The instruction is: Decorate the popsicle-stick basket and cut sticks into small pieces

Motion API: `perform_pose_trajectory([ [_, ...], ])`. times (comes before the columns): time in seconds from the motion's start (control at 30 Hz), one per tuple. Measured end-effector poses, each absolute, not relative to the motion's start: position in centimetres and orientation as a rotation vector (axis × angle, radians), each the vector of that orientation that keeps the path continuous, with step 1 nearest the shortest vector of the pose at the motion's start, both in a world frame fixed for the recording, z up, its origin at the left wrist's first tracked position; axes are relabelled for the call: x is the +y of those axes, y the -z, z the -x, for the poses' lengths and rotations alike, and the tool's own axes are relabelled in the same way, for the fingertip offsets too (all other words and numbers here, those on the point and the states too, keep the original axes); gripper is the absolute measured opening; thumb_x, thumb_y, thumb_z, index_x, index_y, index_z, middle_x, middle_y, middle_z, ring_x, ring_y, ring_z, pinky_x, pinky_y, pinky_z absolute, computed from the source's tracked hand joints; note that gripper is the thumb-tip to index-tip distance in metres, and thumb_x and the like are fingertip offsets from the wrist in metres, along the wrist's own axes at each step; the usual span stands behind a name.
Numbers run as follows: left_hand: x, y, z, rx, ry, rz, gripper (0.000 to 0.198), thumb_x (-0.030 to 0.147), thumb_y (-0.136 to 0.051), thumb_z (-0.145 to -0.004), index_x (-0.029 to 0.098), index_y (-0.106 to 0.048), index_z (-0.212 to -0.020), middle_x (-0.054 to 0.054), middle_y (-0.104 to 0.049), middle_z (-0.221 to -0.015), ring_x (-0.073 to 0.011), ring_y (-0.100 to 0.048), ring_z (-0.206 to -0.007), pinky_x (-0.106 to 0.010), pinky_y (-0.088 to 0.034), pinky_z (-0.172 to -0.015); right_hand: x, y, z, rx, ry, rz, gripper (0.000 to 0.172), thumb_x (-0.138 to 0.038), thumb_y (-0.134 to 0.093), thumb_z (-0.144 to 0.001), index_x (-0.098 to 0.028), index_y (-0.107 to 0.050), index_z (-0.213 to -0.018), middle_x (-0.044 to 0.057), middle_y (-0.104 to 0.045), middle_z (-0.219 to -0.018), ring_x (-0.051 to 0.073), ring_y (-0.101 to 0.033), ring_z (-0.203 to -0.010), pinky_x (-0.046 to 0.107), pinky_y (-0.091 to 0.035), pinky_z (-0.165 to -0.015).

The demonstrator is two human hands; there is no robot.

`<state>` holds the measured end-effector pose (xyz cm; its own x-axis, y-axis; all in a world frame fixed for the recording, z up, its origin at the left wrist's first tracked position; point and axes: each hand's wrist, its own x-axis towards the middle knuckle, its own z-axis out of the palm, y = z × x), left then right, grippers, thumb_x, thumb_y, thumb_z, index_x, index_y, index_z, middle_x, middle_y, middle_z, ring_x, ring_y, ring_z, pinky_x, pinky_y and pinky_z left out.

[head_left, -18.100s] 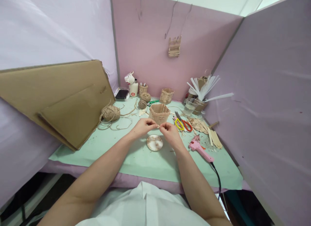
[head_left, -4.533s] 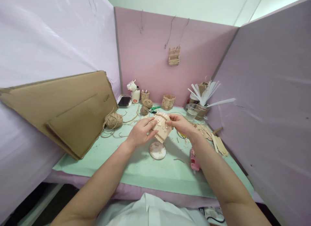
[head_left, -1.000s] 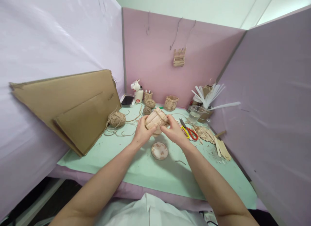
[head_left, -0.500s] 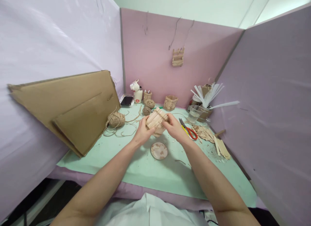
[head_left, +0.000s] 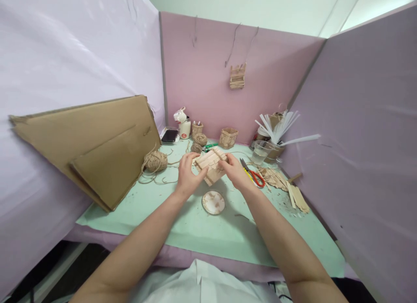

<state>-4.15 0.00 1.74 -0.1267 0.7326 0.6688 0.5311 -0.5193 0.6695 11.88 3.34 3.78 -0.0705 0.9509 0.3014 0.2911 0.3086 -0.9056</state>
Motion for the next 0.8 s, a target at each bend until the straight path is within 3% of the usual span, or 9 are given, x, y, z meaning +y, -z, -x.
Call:
perform_pose_trajectory([
  [0.2,-0.7,-2.0,3.8,1.545,-1.802,-2.033,0.011,0.024,-0.061,-0.073,0.022,-0.061,-0.084,-0.004,-0.058,-0.098,-0.0226,-0.050,-0.099,-0.040,-0.035,-0.092,2.6,-3.6,-10.8,-1.528,-0.845,1.129,0.019,-0.028,-0.046,-0.070,-0.020,-0.053,-0.086,-0.001,-0.058,-0.076,0.016,-0.053,-0.071,0.027,-0.043,-0.063],
  [0.8,-0.8,-2.1,4.0,1.525,-1.854,-2.037,0.006,0.022,-0.058,-0.076,0.022,-0.063,-0.079,-0.005,-0.059,-0.095,-0.0224,-0.050,-0.097,-0.041,-0.034,-0.091,2.2,-3.0,-10.2,-1.510,-0.846,1.083,0.019,-0.029,-0.047,-0.073,-0.020,-0.052,-0.089,0.000,-0.059,-0.081,0.016,-0.054,-0.075,0.028,-0.044,-0.067],
])
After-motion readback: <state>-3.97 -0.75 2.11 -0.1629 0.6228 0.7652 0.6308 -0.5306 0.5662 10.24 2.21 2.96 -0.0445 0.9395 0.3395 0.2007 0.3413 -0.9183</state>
